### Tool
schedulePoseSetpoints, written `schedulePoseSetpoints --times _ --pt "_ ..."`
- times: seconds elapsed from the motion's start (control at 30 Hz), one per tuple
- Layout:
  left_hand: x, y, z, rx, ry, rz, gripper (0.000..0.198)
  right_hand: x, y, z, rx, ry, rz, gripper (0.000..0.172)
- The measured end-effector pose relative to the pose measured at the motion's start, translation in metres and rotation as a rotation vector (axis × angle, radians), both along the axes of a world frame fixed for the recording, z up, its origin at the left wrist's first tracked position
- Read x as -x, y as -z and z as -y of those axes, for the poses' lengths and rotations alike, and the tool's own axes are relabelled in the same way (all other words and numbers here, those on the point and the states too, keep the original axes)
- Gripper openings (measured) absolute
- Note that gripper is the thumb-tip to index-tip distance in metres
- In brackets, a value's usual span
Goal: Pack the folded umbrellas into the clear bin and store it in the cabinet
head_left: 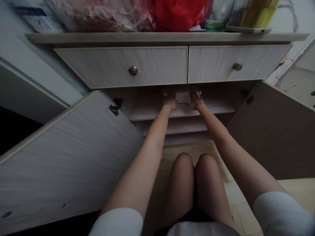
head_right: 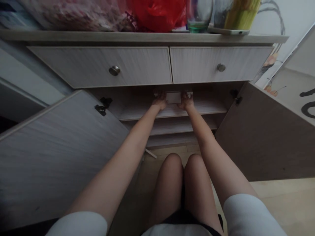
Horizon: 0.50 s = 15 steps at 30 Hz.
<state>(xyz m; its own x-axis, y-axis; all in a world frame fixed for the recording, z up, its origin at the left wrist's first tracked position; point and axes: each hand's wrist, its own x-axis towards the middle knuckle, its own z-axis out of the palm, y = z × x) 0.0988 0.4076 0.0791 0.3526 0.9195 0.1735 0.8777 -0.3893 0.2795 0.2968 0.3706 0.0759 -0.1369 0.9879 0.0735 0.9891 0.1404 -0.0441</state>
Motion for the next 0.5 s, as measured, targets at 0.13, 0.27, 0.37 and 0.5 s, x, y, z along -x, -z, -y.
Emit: schedulePoseSetpoints --times 0.13,0.27,0.37,0.5 --pt "-0.009 -0.012 0.006 0.023 -0.074 -0.075 0.067 0.001 -0.009 0.002 0.039 0.007 -0.069 0.094" --pt "-0.008 -0.021 0.021 0.021 -0.080 -0.099 0.066 -0.009 -0.022 0.010 0.008 0.001 -0.277 0.087" --pt "0.010 -0.014 0.053 -0.072 -0.013 0.041 0.063 -0.016 -0.020 0.047 -0.251 0.017 -0.510 0.072" --pt "0.072 0.027 0.152 -0.248 -0.048 0.407 0.049 -0.031 0.006 0.165 -0.661 -0.052 -0.871 0.056"
